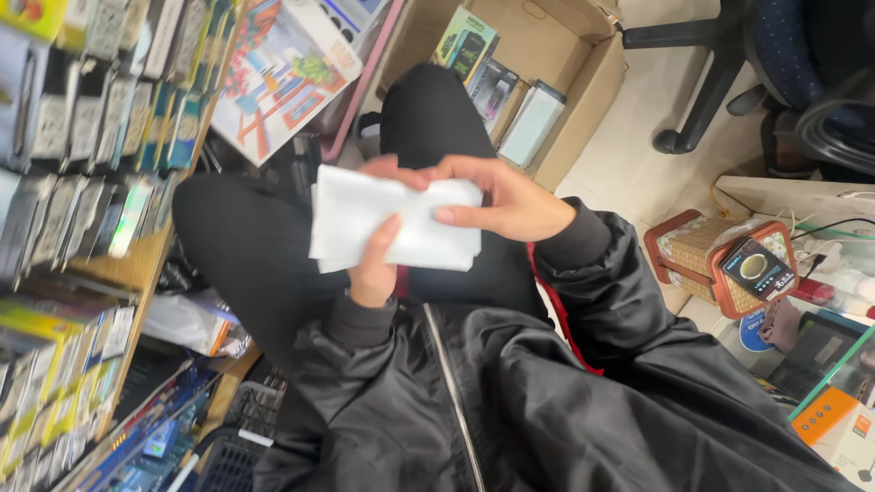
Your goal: The person sits on the floor and sorts through small packaged items, placing them into a cardboard box. They handle green and black packages, stacking them and occasionally placing them into the box.
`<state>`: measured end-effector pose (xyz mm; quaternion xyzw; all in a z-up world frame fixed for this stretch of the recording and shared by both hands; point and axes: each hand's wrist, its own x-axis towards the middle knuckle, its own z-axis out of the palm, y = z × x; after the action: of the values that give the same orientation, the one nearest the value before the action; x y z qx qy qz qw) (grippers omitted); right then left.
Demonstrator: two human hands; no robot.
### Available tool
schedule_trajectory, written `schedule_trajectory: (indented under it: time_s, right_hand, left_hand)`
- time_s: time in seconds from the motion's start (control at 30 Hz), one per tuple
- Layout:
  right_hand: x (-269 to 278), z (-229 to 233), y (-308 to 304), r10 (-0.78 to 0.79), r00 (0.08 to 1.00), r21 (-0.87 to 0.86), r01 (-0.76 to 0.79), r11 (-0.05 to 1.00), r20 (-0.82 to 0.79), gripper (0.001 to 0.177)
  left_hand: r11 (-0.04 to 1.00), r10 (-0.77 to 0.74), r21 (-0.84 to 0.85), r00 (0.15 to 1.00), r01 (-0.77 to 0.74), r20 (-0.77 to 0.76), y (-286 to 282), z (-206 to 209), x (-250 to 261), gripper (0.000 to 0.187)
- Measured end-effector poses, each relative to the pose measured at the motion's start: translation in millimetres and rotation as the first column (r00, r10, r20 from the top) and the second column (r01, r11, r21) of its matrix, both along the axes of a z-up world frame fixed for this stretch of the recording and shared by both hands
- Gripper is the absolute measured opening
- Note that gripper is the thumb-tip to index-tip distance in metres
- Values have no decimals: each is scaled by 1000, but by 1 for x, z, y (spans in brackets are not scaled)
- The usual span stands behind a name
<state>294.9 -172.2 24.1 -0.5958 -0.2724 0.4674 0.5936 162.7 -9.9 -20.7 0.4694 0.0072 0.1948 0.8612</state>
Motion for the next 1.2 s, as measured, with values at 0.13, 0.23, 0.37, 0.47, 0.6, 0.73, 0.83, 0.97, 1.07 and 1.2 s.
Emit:
schedule_trajectory:
  time_s: [0.13, 0.23, 0.37, 0.47, 0.6, 0.73, 0.83, 0.97, 1.07, 1.2]
  right_hand:
    - [76, -40, -50, 120, 991, -9, -121, 993, -65, 26]
    - [145, -147, -97, -342, 920, -107, 366, 925, 191, 22]
    - [201, -317, -149, -172, 882, -516, 405, 755, 439, 54]
    - [213, -385, -161, 86, 888, -747, 324, 581, 452, 77]
    - [220, -451, -165, 311, 864, -882, 264, 390, 396, 102]
    - [218, -470, -158, 405, 822, -893, 253, 371, 401, 110]
    - [218, -468, -154, 407, 825, -908, 274, 318, 392, 118]
    - [214, -462, -145, 431, 778, -886, 354, 301, 457, 117]
    - [212, -468, -148, 456, 712, -845, 436, 308, 534, 113]
    - [211, -479, -156, 427, 751, -859, 388, 333, 504, 108]
  left_hand:
    - [970, 21, -237, 992, -51, -127, 11, -28, 0, 38]
    - [929, 31, -342, 950, -142, -312, 19, -49, -3, 38]
    - [896, -31, -415, 909, -159, -416, 19, -61, 2, 41]
    - [892, -31, -415, 894, -177, -448, 19, -73, 5, 44]
    - [911, -31, -372, 871, -177, -491, 22, -77, 12, 45]
    - [892, -50, -416, 874, -178, -483, 24, -86, 15, 45]
    - [889, -67, -429, 882, -159, -467, 25, -92, 14, 46]
    - [873, -75, -451, 864, -184, -498, 26, -67, 31, 43]
    - [868, -79, -450, 838, -209, -540, 26, -54, 43, 40]
    - [864, -90, -463, 844, -198, -528, 25, -55, 42, 40]
